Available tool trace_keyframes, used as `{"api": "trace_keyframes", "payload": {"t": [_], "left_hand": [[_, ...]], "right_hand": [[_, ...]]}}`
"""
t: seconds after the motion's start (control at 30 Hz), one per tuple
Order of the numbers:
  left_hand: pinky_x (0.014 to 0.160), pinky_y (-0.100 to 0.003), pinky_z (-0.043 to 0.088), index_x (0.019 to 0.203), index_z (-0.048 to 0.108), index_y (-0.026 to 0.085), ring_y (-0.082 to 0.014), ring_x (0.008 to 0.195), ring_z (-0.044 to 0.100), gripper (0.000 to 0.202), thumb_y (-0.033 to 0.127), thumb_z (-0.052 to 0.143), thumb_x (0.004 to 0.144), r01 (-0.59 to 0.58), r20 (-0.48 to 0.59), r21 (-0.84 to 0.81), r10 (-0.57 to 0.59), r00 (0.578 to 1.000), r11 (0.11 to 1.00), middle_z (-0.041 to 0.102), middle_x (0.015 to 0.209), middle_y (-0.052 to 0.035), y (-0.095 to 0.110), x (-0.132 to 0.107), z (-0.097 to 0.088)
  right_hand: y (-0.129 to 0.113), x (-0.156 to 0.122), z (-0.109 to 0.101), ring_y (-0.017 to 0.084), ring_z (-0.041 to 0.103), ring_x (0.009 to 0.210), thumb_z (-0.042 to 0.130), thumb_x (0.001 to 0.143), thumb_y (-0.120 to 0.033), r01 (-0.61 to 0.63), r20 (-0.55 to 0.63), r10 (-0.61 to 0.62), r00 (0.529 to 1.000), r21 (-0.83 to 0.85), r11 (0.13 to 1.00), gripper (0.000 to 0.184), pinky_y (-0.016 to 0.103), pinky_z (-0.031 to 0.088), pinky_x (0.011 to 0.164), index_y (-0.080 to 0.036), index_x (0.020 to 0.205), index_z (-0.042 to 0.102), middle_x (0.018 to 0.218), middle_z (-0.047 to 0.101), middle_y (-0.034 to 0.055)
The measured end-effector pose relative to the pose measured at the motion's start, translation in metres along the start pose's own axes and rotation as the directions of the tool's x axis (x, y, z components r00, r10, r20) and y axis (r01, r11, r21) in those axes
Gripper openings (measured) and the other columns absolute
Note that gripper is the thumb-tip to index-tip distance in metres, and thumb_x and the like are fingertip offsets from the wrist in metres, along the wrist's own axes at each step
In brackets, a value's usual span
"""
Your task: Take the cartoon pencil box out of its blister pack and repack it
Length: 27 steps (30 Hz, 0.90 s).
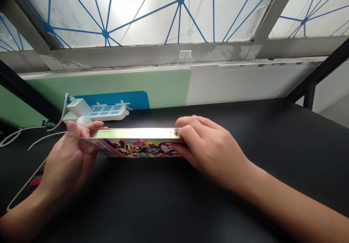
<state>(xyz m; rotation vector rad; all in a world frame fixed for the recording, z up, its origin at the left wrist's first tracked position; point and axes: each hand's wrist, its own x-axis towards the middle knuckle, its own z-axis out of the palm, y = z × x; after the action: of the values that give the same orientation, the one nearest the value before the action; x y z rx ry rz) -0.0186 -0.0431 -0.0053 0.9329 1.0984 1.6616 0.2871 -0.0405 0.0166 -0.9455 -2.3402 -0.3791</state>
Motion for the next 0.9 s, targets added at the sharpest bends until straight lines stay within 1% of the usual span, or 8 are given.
{"api": "trace_keyframes", "payload": {"t": [0.07, 0.13, 0.23, 0.33, 0.4, 0.43, 0.6, 0.9], "left_hand": [[0.083, -0.028, 0.059, 0.062, 0.057, 0.023, -0.0189, 0.094, 0.068, 0.052, 0.057, 0.053, 0.101, -0.049, 0.047, 0.033, 0.047, 0.998, 0.998, 0.07, 0.105, -0.0026, 0.004, 0.0, -0.002], [0.081, -0.034, 0.059, 0.065, 0.06, 0.024, -0.0221, 0.089, 0.068, 0.052, 0.058, 0.048, 0.102, -0.114, 0.145, 0.123, 0.096, 0.985, 0.986, 0.069, 0.098, -0.0038, 0.008, -0.001, -0.007], [0.083, -0.038, 0.056, 0.08, 0.069, 0.027, -0.0259, 0.092, 0.068, 0.046, 0.053, 0.041, 0.105, -0.337, 0.352, 0.316, 0.22, 0.91, 0.887, 0.07, 0.096, -0.0054, 0.012, -0.002, -0.016], [0.096, -0.042, 0.048, 0.101, 0.071, 0.028, -0.03, 0.107, 0.066, 0.027, 0.046, 0.051, 0.102, -0.643, 0.603, 0.493, 0.302, 0.738, 0.586, 0.073, 0.109, -0.0071, 0.01, -0.002, -0.02], [0.103, -0.045, 0.044, 0.122, 0.067, 0.028, -0.0339, 0.119, 0.062, 0.031, 0.044, 0.062, 0.096, -0.749, 0.731, 0.546, 0.223, 0.645, 0.374, 0.07, 0.126, -0.0093, 0.005, -0.002, -0.019], [0.106, -0.048, 0.043, 0.132, 0.062, 0.027, -0.0357, 0.124, 0.059, 0.042, 0.045, 0.065, 0.094, -0.764, 0.761, 0.568, 0.156, 0.629, 0.307, 0.067, 0.134, -0.0109, 0.002, -0.001, -0.018], [0.112, -0.053, 0.041, 0.147, 0.053, 0.023, -0.0383, 0.136, 0.051, 0.063, 0.057, 0.06, 0.095, -0.727, 0.757, 0.652, -0.133, 0.64, 0.214, 0.056, 0.15, -0.0148, -0.01, 0.001, -0.017], [0.112, -0.053, 0.043, 0.149, 0.051, 0.024, -0.0382, 0.137, 0.049, 0.066, 0.06, 0.061, 0.094, -0.741, 0.757, 0.653, -0.178, 0.629, 0.156, 0.054, 0.151, -0.0133, -0.01, 0.004, -0.02]], "right_hand": [[-0.011, -0.002, -0.004, 0.025, 0.072, 0.094, 0.059, 0.099, -0.027, 0.053, 0.039, -0.051, 0.998, -0.038, 0.998, 0.006, 0.043, 0.057, 0.09, -0.027, 0.093, 0.058, 0.109, 0.074, 0.0067], [-0.021, -0.004, -0.002, 0.025, 0.072, 0.09, 0.053, 0.1, -0.02, 0.148, 0.091, -0.138, 0.986, -0.109, 0.983, 0.015, 0.045, 0.057, 0.091, -0.024, 0.088, 0.061, 0.11, 0.075, 0.0098], [-0.032, -0.008, 0.01, 0.028, 0.071, 0.094, 0.048, 0.096, -0.009, 0.27, 0.171, -0.239, 0.956, -0.189, 0.944, 0.026, 0.045, 0.058, 0.086, -0.02, 0.081, 0.065, 0.109, 0.075, 0.0146], [-0.032, -0.012, 0.026, 0.031, 0.068, 0.096, 0.051, 0.094, -0.007, 0.323, 0.209, -0.281, 0.937, -0.207, 0.923, 0.023, 0.047, 0.057, 0.086, -0.018, 0.081, 0.067, 0.107, 0.073, 0.0147], [-0.029, -0.013, 0.033, 0.029, 0.066, 0.094, 0.054, 0.094, -0.01, 0.349, 0.22, -0.309, 0.925, -0.18, 0.92, 0.02, 0.049, 0.054, 0.092, -0.018, 0.083, 0.068, 0.104, 0.072, 0.0137], [-0.026, -0.013, 0.035, 0.029, 0.065, 0.093, 0.054, 0.094, -0.011, 0.357, 0.226, -0.318, 0.921, -0.158, 0.921, 0.018, 0.05, 0.052, 0.095, -0.018, 0.084, 0.068, 0.103, 0.071, 0.0133], [-0.019, -0.01, 0.034, 0.026, 0.061, 0.091, 0.054, 0.092, -0.012, 0.352, 0.235, -0.333, 0.913, -0.047, 0.935, 0.017, 0.049, 0.049, 0.097, -0.019, 0.082, 0.066, 0.103, 0.07, 0.0121], [-0.021, -0.008, 0.025, 0.029, 0.061, 0.095, 0.064, 0.095, -0.035, 0.252, 0.348, -0.28, 0.895, 0.125, 0.96, 0.021, 0.046, 0.054, 0.084, -0.019, 0.081, 0.068, 0.109, 0.069, 0.0139]]}}
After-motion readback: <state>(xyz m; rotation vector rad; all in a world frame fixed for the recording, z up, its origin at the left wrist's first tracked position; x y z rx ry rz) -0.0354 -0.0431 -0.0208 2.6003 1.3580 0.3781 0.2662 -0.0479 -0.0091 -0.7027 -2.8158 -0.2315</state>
